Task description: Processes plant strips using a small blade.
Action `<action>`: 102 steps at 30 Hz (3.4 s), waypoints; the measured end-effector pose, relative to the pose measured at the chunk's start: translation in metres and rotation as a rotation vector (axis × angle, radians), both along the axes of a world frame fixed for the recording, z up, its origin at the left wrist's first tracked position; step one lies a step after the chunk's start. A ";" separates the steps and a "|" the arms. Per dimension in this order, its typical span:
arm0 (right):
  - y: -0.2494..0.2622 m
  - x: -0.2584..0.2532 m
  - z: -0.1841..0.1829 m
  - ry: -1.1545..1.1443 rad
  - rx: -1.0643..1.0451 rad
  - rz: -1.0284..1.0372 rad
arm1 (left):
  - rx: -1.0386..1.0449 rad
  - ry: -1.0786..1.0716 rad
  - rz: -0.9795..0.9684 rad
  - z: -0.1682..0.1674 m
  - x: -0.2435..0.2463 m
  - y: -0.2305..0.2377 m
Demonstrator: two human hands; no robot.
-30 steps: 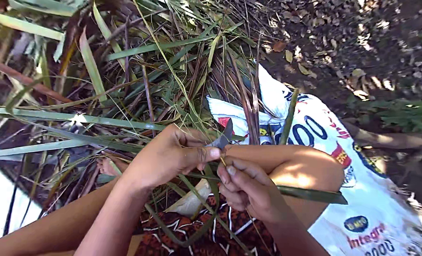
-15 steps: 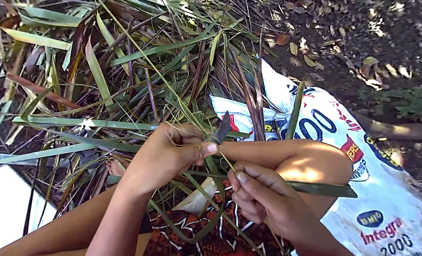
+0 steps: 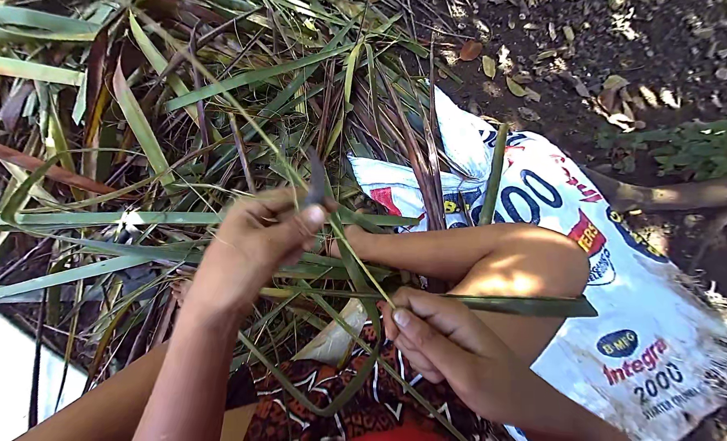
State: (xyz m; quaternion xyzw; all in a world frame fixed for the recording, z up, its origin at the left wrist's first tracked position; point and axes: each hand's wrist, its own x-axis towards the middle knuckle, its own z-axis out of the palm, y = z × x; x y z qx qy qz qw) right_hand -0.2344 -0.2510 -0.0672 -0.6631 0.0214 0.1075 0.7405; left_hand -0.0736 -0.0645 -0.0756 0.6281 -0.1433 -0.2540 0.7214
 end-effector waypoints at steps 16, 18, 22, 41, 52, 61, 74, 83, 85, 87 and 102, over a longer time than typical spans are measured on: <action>-0.022 -0.011 -0.006 0.021 0.059 0.138 | -0.154 0.054 -0.408 -0.015 -0.007 -0.013; -0.027 -0.007 -0.006 0.045 0.179 0.157 | -0.162 0.093 -0.449 -0.012 -0.012 -0.023; -0.033 -0.010 -0.005 0.036 0.281 0.204 | -0.225 0.088 -0.334 0.000 -0.006 -0.011; -0.020 0.027 0.011 -0.228 -0.239 0.047 | -0.208 0.010 -0.517 -0.005 -0.018 -0.027; -0.018 0.009 0.010 -0.027 0.228 0.141 | -0.236 -0.021 -0.283 0.006 -0.005 -0.001; -0.022 -0.001 0.005 0.051 0.268 0.193 | -0.213 -0.036 -0.301 0.002 0.005 0.007; -0.024 -0.002 0.009 0.145 0.569 0.226 | -0.288 -0.023 -0.367 0.003 0.001 0.004; -0.024 -0.003 0.009 0.116 0.316 0.125 | -0.139 -0.075 -0.451 -0.004 -0.012 -0.012; -0.023 0.003 0.011 0.101 0.251 0.040 | -0.121 -0.114 -0.595 -0.005 -0.025 -0.030; -0.022 0.006 0.010 0.059 0.178 -0.010 | -0.121 -0.106 -0.586 -0.006 -0.027 -0.035; -0.040 -0.040 0.028 0.011 -0.034 0.254 | -0.278 -0.063 -0.005 0.013 0.014 0.029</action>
